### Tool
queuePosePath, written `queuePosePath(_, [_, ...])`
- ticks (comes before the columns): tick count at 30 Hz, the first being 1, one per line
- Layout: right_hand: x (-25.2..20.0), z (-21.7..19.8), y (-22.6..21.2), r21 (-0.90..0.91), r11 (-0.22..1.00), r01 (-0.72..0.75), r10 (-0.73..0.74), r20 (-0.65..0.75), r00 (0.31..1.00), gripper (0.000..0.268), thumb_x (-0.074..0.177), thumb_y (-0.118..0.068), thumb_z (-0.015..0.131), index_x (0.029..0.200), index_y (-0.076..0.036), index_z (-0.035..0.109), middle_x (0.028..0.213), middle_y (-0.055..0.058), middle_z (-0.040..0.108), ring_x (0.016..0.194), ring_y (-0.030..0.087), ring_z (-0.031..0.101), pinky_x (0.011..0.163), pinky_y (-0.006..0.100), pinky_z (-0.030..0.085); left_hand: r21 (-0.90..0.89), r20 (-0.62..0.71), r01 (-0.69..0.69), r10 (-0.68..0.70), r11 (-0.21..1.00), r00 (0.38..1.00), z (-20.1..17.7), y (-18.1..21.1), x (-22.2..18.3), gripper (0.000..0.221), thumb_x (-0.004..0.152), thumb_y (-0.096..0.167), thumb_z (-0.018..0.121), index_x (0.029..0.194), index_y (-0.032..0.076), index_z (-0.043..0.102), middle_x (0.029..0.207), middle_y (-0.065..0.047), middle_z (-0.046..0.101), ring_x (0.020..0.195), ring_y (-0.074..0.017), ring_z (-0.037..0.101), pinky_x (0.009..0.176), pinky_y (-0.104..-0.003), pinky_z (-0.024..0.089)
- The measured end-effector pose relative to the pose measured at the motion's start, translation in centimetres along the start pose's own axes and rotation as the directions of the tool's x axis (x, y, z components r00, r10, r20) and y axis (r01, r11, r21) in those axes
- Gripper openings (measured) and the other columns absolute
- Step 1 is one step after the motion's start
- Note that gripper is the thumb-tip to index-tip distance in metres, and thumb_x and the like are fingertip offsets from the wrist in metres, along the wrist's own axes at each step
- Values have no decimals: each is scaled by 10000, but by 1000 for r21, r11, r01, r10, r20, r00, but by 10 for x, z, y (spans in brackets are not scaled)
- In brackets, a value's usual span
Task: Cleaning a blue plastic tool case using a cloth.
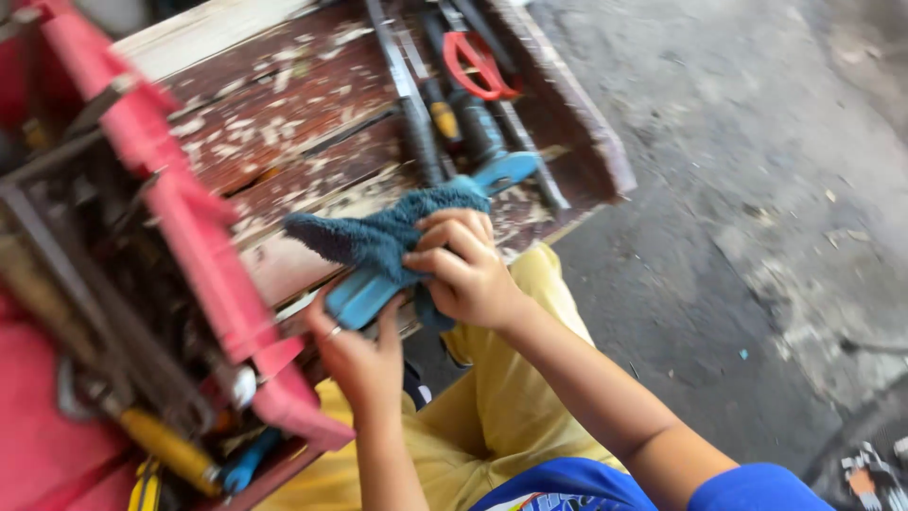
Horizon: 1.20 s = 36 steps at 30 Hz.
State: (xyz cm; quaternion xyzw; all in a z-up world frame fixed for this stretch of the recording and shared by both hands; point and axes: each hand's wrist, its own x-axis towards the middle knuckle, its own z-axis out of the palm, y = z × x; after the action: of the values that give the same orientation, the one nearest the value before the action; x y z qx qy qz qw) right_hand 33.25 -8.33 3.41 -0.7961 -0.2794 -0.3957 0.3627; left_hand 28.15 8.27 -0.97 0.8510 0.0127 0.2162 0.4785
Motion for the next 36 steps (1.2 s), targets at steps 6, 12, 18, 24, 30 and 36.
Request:
queuePosePath(6, [13, -35, 23, -91, 963, -255, 253, -38, 967, 270, 998, -302, 692, 1115, -60, 667, 1100, 107, 595, 1053, 317, 539, 1019, 482, 436, 52, -33, 49, -47, 997, 998, -6, 26, 7, 735, 824, 342, 850, 1293, -33, 426, 1195, -309, 618, 1044, -498, 621, 909, -503, 473])
queuePosePath(12, [5, -4, -20, -118, 946, -301, 289, -112, 951, 169, 981, -295, 682, 983, -126, 683, 1040, 42, 657, 1185, 366, 478, 1052, 559, 328, 74, -50, 46, -43, 996, 998, -6, 27, 8, 708, 847, 344, 844, 1285, -38, 440, 1178, -299, 592, 1005, -491, 590, 887, -502, 449])
queuePosePath(18, [-7, 25, -76, -115, 977, -177, 195, 174, 965, 287, 1144, -273, 408, 1030, -277, 671, 1139, -123, 665, 1284, 295, 549, 983, 502, 266, 96, -50, 74, -69, 993, 996, -5, 16, 3, 694, 832, 248, 789, 1327, -60, 412, 1207, -341, 585, 1045, -533, 579, 887, -525, 447])
queuePosePath(24, [-3, -9, -12, -92, 995, -25, 37, 127, 991, 398, 1128, -326, 329, 1111, -192, 703, 1125, -19, 703, 1180, 232, 637, 1041, 427, 201, 117, -31, 100, -97, 988, 995, -6, 10, 2, 695, 814, 133, 722, 1377, -87, 379, 1242, -393, 577, 1093, -584, 566, 887, -552, 444])
queuePosePath(30, [-8, -13, 10, -131, 944, -302, 286, -129, 949, 304, 1083, -377, 471, 1076, -212, 726, 1097, -38, 725, 1299, 322, 600, 1063, 481, 252, 141, -47, 97, -91, 985, 995, -5, 24, 7, 763, 820, 319, 885, 1303, -39, 415, 1147, -329, 640, 964, -528, 630, 791, -528, 465])
queuePosePath(36, [-13, 39, -61, -103, 954, -281, 269, -120, 956, 267, 979, -122, 507, 983, -283, 720, 869, -88, 725, 1279, 246, 661, 1182, 513, 160, 124, -30, 32, -28, 992, 999, -2, 21, 6, 747, 861, 248, 854, 1346, -64, 380, 1234, -369, 561, 1072, -556, 560, 895, -535, 418])
